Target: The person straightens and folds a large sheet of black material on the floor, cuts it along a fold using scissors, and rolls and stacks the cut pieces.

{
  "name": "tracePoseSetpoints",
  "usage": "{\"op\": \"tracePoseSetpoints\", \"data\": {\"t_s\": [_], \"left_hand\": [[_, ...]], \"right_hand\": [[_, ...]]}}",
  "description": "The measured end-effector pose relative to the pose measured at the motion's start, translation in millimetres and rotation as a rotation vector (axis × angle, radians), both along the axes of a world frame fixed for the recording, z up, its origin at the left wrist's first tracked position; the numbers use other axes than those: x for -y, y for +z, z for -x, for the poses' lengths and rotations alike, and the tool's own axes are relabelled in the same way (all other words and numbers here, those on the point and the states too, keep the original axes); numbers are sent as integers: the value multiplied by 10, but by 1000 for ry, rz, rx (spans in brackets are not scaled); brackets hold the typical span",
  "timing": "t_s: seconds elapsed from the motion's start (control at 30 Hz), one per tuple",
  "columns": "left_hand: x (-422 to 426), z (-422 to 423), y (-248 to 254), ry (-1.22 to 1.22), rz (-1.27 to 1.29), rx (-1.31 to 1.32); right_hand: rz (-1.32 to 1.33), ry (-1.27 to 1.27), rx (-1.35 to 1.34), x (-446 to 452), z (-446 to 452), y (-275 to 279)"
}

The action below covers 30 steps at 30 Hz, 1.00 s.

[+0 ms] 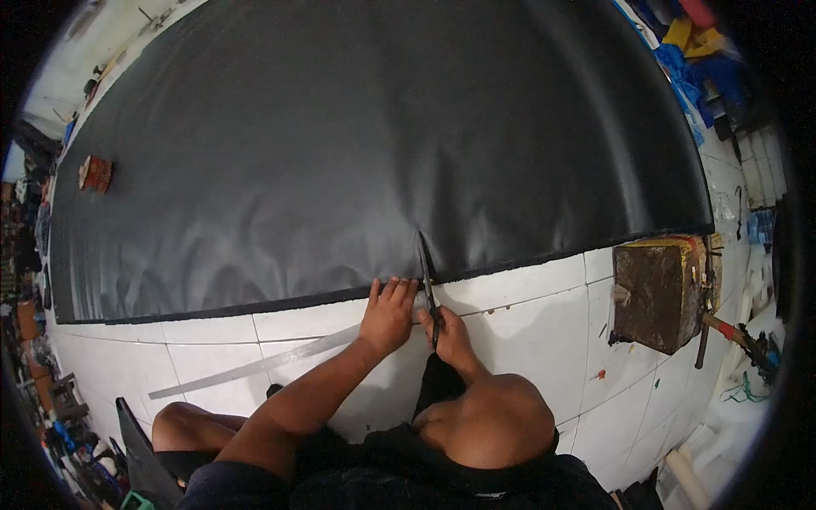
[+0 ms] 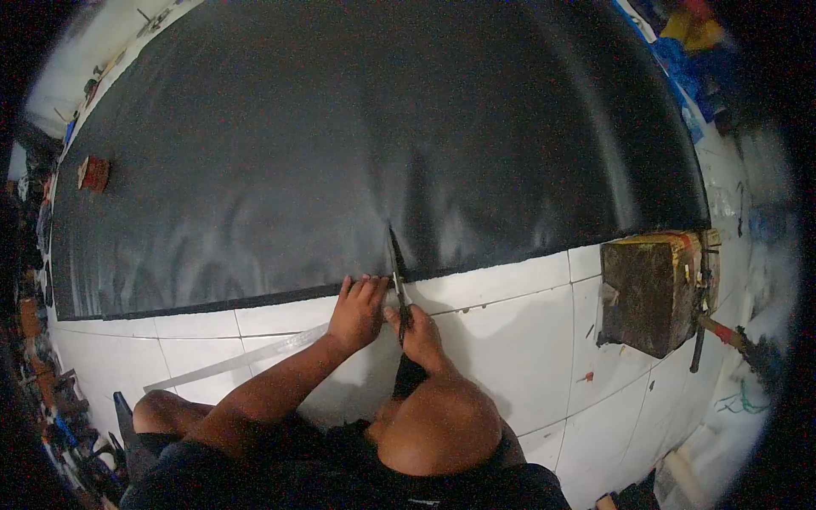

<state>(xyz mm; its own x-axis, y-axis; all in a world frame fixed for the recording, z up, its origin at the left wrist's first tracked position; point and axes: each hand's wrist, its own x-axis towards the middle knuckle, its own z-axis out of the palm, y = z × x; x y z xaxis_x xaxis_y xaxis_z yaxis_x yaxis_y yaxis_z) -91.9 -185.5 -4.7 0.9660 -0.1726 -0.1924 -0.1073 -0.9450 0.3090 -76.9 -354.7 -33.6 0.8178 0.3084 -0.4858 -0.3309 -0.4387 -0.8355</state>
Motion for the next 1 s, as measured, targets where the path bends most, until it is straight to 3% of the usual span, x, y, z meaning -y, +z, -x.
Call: {"op": "tracePoseSetpoints", "data": {"t_s": [0.07,0.13,0.2,0.33,0.53,0.63,0.77,1.0], "left_hand": [[13,-1,-19,-14,-20,11],[-18,2,-29,-55,-40,-58],[-11,24,-161,-68,-60,-31],[-25,8,17,-62,-15,-30],[-27,40,-95,-49,53,44],[-20,43,-114,-39,57,40],[-13,13,-44,-25,77,7],[-13,-37,14,-36,13,-37]], "right_hand": [[-53,-21,76,-32,-99,-66],[0,-47,-30,-128,-217,-134],[-109,-76,-17,-233,-352,-28],[-105,-55,50,-355,-600,-45],[-27,-73,165,-382,-604,-344],[13,-64,142,-393,-611,-358],[-167,-9,-63,-467,-868,132],[-190,-93,-159,-727,-1264,165]]}}
